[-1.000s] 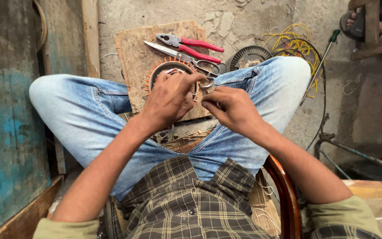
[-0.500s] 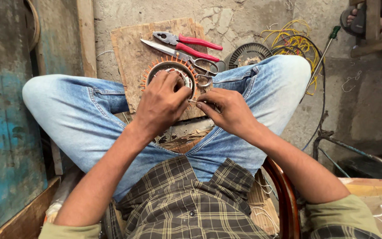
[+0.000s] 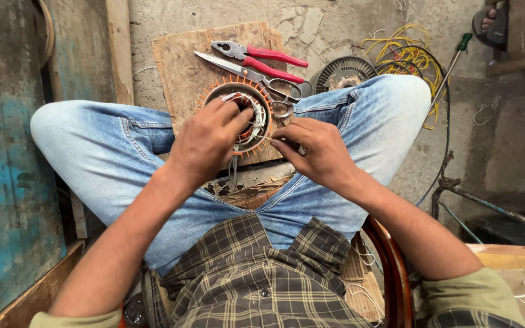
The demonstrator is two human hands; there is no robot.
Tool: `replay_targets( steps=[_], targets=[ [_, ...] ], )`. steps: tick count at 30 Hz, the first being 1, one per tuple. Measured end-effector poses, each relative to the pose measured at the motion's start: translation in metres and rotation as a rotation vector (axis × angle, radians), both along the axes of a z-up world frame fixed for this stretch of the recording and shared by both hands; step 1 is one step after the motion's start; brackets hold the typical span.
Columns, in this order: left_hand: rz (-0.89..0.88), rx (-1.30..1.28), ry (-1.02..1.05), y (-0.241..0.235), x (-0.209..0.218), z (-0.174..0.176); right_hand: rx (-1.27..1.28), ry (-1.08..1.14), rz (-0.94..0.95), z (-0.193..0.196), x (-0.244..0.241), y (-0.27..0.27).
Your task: The person sits cross-legged and winds white wire into the slots of an orange motor stator resting on their lap. They use a green-handled screwdriver to press the wire into the slots and continue winding by hand.
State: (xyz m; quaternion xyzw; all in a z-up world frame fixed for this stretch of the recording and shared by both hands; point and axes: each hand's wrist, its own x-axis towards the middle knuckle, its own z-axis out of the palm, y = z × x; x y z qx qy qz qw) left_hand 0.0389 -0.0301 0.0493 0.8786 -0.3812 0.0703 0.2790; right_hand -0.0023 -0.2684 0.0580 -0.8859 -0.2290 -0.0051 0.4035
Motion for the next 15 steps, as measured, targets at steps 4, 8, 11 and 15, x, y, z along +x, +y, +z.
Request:
replay_targets(
  steps=[4, 8, 11, 15],
  targets=[
    [0.017, 0.183, -0.175, 0.005, -0.003, -0.005, -0.041, -0.061, -0.007, 0.004, 0.009, 0.002],
    [0.033, 0.055, -0.022, 0.005, -0.001, -0.009, -0.182, -0.337, 0.131, 0.01, 0.034, 0.011],
    [0.023, 0.048, 0.027, 0.004, -0.003, -0.013, -0.288, -0.415, 0.217, 0.012, 0.043, 0.011],
    [-0.072, 0.007, 0.034, 0.012, 0.008, -0.012, -0.265, -0.34, 0.218, 0.014, 0.038, 0.0]
  ],
)
